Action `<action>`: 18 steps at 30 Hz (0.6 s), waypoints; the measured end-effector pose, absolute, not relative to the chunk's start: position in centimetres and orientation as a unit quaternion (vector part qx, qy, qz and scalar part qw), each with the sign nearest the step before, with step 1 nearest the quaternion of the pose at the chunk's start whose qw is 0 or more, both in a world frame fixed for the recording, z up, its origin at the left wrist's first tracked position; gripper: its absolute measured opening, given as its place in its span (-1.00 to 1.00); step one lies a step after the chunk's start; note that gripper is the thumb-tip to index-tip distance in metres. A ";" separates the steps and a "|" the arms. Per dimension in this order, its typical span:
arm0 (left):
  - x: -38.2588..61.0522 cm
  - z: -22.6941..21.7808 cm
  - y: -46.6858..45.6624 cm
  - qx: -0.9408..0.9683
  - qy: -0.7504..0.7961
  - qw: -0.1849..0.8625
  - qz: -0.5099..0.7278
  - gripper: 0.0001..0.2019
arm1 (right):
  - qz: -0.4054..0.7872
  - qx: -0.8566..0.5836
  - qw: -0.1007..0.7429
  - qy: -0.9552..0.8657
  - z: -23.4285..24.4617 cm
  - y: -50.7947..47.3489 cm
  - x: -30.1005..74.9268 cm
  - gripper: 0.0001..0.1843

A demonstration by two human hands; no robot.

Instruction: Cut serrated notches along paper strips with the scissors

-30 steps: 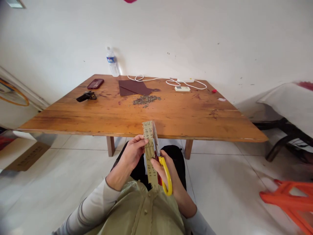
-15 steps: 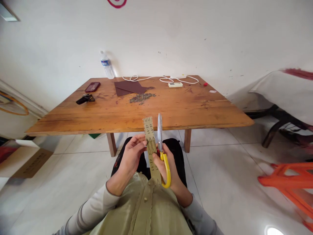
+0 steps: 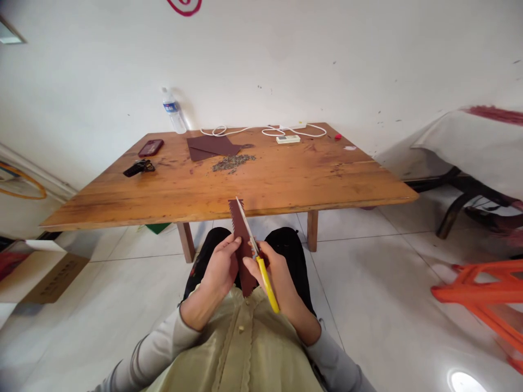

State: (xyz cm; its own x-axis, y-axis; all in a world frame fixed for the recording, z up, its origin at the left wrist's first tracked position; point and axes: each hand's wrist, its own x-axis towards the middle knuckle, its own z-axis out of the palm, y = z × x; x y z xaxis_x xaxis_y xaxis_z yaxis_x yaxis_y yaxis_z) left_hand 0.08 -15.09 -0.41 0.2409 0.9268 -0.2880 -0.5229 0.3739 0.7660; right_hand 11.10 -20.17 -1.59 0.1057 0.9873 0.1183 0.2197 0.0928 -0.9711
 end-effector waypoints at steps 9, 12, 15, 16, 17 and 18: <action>-3.6 0.9 -13.0 0.326 0.424 0.683 0.496 -0.68 | 0.553 -0.507 0.460 -0.474 -3.6 -22.4 13.3 -0.58; -4.2 1.4 -12.8 0.346 0.420 0.678 0.494 -0.68 | 0.579 -0.479 0.447 -0.484 -3.8 -22.7 13.6 -0.45; -4.2 1.7 -12.8 0.354 0.418 0.672 0.498 -0.70 | 0.579 -0.460 0.451 -0.500 -3.9 -22.9 13.6 -0.45; -4.2 1.8 -12.9 0.353 0.416 0.674 0.498 -0.70 | 0.580 -0.456 0.451 -0.503 -3.9 -23.0 13.5 -0.47; -4.2 1.8 -12.9 0.351 0.413 0.678 0.496 -0.71 | 0.582 -0.454 0.448 -0.504 -3.9 -23.1 13.5 -0.48; -4.2 1.8 -12.9 0.350 0.409 0.683 0.493 -0.71 | 0.585 -0.454 0.447 -0.502 -3.9 -23.1 13.5 -0.50</action>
State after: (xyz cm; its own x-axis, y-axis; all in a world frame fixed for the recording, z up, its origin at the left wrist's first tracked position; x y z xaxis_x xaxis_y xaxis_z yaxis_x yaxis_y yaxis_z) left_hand -4.17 -12.91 1.81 0.1780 0.9605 -0.2138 -0.3872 0.2681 0.8822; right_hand 13.49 -23.12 -3.90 -0.1885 0.9787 -0.0820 -0.0681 -0.0963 -0.9930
